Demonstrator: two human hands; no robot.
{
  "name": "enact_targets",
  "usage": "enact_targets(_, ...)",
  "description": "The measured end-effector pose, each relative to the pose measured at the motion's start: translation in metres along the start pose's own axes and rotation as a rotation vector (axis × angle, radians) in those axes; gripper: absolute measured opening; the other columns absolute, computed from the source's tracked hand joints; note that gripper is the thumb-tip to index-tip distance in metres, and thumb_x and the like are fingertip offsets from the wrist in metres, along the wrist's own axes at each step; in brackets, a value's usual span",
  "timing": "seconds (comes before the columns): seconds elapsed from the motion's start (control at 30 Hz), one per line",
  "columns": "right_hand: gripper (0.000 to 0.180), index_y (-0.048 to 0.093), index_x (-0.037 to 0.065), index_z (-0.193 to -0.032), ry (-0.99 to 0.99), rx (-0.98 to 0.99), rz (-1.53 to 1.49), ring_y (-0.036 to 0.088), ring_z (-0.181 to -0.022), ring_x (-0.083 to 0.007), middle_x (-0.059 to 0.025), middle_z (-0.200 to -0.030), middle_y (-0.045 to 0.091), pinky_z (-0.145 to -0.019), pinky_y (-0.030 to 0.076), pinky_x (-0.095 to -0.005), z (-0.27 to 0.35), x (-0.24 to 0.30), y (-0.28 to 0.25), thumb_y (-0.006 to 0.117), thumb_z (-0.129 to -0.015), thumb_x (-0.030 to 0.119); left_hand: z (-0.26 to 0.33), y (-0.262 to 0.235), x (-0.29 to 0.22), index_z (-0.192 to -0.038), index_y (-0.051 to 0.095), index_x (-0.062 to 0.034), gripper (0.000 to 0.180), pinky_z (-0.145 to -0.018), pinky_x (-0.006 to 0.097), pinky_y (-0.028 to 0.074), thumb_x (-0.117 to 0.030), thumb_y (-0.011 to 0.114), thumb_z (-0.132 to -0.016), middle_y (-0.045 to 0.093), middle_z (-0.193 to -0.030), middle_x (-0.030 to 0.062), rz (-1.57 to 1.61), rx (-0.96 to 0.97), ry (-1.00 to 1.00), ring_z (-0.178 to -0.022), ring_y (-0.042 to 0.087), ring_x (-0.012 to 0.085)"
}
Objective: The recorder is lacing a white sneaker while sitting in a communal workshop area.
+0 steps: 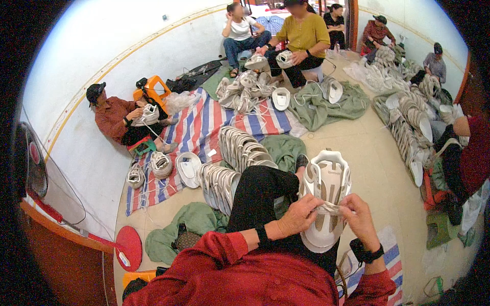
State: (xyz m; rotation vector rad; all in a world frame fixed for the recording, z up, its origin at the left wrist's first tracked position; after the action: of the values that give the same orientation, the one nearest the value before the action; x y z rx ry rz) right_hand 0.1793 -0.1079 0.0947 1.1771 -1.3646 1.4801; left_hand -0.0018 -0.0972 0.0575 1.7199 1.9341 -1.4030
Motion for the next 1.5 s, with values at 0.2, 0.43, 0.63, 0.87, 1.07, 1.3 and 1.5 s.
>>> enact_targets(0.2,0.001,0.057,0.004,-0.087,-0.158,-0.102,-0.039,0.049,-0.068,-0.0049,0.0036,-0.075,0.053,-0.064,0.042,-0.0205,-0.066,0.013,-0.088,0.057,-0.086,0.005,-0.004,-0.002,0.002,-0.117,0.051,-0.0054,0.039,-0.070,0.045,0.050,0.000,0.056,-0.078,0.048,-0.099,0.0180,-0.028,0.039,-0.039,-0.082,0.058,0.0377)
enact_targets(0.43,0.012,0.060,0.000,-0.098,-0.417,-0.472,0.390,0.059,-0.079,-0.0155,-0.0037,-0.083,0.062,-0.071,0.047,-0.0291,-0.115,0.030,-0.124,0.056,-0.087,0.005,-0.018,0.002,0.012,-0.111,0.052,-0.0041,0.031,-0.067,0.041,0.050,0.000,0.055,-0.080,0.053,-0.095,0.0176,0.058,0.093,-0.023,-0.079,0.059,0.0350)
enact_targets(0.63,0.009,0.062,0.003,-0.089,-0.626,-0.164,0.603,0.060,-0.071,-0.0288,-0.0136,-0.078,0.058,-0.063,0.048,-0.0368,-0.029,0.053,0.024,0.063,-0.080,0.004,-0.020,-0.013,0.003,-0.106,0.052,-0.0042,0.025,-0.065,0.039,0.048,-0.002,0.054,-0.081,0.056,-0.083,0.0176,0.124,0.120,-0.185,-0.072,0.060,0.0336)
enact_targets(0.87,0.020,0.058,0.007,-0.096,-0.573,-0.158,0.820,0.057,-0.080,-0.0344,-0.0135,-0.084,0.054,-0.067,0.047,-0.0444,-0.002,0.025,0.052,0.061,-0.077,0.005,-0.001,0.000,0.020,-0.100,0.055,-0.0026,0.017,-0.067,0.039,0.049,-0.004,0.054,-0.083,0.059,-0.078,0.0188,0.092,-0.033,-0.242,-0.073,0.063,0.0323)
enact_targets(1.07,0.013,0.062,0.001,-0.098,-0.175,-0.189,0.137,0.061,-0.066,-0.0156,-0.0065,-0.075,0.062,-0.060,0.048,-0.0271,-0.040,-0.004,0.013,0.056,-0.089,0.007,-0.005,-0.006,0.023,-0.095,0.055,-0.0022,0.013,-0.063,0.032,0.049,-0.003,0.058,-0.082,0.059,-0.078,0.0122,0.087,-0.056,-0.300,-0.066,0.059,0.0206)
enact_targets(1.3,0.010,0.062,0.001,-0.096,-0.097,-0.346,-0.077,0.053,-0.066,-0.0059,0.0017,-0.078,0.058,-0.058,0.043,-0.0213,-0.006,-0.035,-0.019,0.054,-0.090,0.005,-0.002,0.002,0.024,-0.095,0.052,-0.0025,0.019,-0.060,0.027,0.047,0.001,0.061,-0.078,0.054,-0.077,0.0062,0.168,-0.020,-0.258,-0.065,0.054,0.0144)
enact_targets(1.5,0.009,0.063,0.005,-0.093,-0.413,-0.229,0.540,0.063,-0.074,-0.0291,-0.0134,-0.084,0.060,-0.064,0.050,-0.0354,0.013,0.013,0.021,0.059,-0.085,0.006,-0.001,0.005,0.020,-0.096,0.051,-0.0024,0.021,-0.060,0.028,0.047,0.002,0.060,-0.077,0.054,-0.078,0.0077,0.158,-0.048,-0.216,-0.066,0.055,0.0164)
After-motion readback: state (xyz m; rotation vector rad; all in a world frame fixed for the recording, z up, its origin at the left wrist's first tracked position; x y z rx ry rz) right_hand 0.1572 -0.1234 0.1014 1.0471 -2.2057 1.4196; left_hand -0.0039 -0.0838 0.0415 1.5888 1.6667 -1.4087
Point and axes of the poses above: each hand's wrist, its own z-axis away from the middle knuckle, its own y-axis out of the palm, x = y × z, the point moved 6 cm from there along -z, towards the middle knuckle
